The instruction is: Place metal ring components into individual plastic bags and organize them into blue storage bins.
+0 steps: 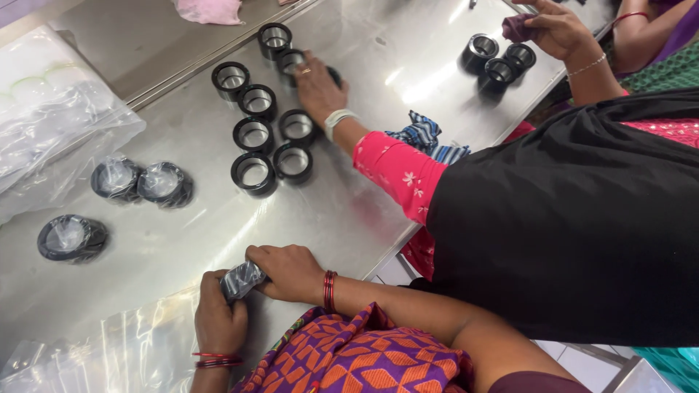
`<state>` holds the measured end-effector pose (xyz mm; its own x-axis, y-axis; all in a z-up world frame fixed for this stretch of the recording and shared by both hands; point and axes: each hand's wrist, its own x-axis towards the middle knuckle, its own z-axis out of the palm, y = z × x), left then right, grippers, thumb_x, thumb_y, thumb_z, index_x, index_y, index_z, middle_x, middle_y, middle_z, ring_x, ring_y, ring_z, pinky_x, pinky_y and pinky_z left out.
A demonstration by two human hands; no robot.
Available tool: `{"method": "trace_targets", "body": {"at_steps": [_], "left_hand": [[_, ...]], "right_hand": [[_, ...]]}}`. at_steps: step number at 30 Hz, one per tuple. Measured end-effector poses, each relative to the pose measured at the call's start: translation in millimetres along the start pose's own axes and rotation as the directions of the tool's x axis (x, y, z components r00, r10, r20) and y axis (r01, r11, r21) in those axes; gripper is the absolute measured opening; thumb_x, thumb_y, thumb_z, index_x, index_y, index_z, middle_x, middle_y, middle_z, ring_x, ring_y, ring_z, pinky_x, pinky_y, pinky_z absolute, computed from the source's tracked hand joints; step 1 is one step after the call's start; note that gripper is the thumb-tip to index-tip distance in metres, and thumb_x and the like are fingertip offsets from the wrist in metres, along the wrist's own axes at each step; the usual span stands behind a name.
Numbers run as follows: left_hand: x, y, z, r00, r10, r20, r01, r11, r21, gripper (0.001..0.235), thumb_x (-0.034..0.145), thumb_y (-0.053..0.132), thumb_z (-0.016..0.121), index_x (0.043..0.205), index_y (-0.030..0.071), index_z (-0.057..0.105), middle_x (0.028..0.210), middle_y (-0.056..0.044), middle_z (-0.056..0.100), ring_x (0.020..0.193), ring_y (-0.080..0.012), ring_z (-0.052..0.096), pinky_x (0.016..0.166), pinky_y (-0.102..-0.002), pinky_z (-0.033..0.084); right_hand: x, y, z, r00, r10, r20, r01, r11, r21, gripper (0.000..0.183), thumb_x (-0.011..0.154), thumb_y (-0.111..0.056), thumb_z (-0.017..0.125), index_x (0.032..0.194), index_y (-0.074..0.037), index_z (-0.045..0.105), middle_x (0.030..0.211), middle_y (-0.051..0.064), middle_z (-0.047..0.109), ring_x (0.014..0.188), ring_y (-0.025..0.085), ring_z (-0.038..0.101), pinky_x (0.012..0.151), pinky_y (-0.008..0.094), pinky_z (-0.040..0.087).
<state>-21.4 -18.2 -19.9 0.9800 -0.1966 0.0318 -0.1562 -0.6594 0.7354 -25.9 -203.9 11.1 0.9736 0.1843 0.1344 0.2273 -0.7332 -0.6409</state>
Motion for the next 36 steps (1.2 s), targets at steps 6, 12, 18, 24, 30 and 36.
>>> {"method": "trace_targets", "body": {"at_steps": [6,12,18,24,30,36], "left_hand": [[-1,2,2,0.999,0.010,-0.047,-0.010,1.000,0.000,0.035,0.076,0.000,0.059,0.111,0.005,0.055,0.096,-0.019,0.065,0.083,-0.0426,0.064,0.071,-0.051,0.050],[-1,0,-1,0.998,0.001,-0.066,-0.002,1.000,-0.011,0.036,0.076,0.000,0.060,0.111,0.005,0.055,0.099,-0.018,0.065,0.084,-0.0423,0.064,0.072,-0.050,0.050],[1,-11,-12,0.998,0.064,-0.002,-0.064,0.998,-0.017,0.041,0.077,-0.001,0.061,0.118,0.005,0.056,0.107,-0.019,0.065,0.092,-0.0403,0.066,0.076,-0.048,0.052],[-21,-12,-37,0.945,0.319,-0.067,-0.321,0.947,-0.018,0.070,0.078,0.008,0.072,0.143,-0.002,0.046,0.125,-0.025,0.058,0.105,-0.0438,0.064,0.083,-0.045,0.054],[-57,-22,-90,0.981,0.119,-0.152,-0.144,0.975,-0.167,0.055,0.082,0.006,0.069,0.135,0.005,0.055,0.134,-0.021,0.055,0.076,-0.0195,0.071,0.066,-0.031,0.060],[-81,-46,-125,0.986,-0.082,-0.143,0.067,0.992,-0.106,0.020,0.085,0.010,0.071,0.105,0.012,0.074,0.099,-0.003,0.068,0.056,-0.0198,0.062,0.056,-0.036,0.052]], "right_hand": [[1,0,2,1.000,-0.005,0.002,0.005,1.000,-0.007,0.035,0.083,-0.029,0.072,0.110,-0.011,0.057,0.100,0.008,0.071,0.083,0.036,0.070,0.067,0.049,0.055],[-2,-2,6,1.000,0.007,-0.017,-0.008,1.000,-0.024,0.033,0.085,-0.029,0.071,0.111,-0.013,0.058,0.099,0.007,0.071,0.085,0.034,0.071,0.069,0.048,0.055],[-6,-10,10,0.995,-0.009,-0.102,0.006,1.000,-0.027,0.038,0.082,-0.027,0.073,0.115,-0.014,0.061,0.104,0.007,0.065,0.082,0.033,0.069,0.067,0.046,0.055],[-9,-13,22,0.991,-0.016,-0.136,0.011,0.999,-0.038,0.038,0.076,-0.021,0.075,0.111,-0.013,0.064,0.114,0.006,0.064,0.085,0.033,0.070,0.072,0.046,0.055],[22,-4,50,0.921,-0.003,-0.391,-0.017,0.999,-0.045,0.040,0.072,-0.024,0.085,0.101,-0.005,0.064,0.118,0.014,0.062,0.094,0.038,0.066,0.076,0.047,0.055],[64,-43,72,0.934,-0.050,-0.353,-0.048,0.963,-0.264,0.047,0.074,-0.009,0.078,0.116,-0.002,0.058,0.128,0.017,0.051,0.104,0.040,0.062,0.085,0.049,0.049]]}}
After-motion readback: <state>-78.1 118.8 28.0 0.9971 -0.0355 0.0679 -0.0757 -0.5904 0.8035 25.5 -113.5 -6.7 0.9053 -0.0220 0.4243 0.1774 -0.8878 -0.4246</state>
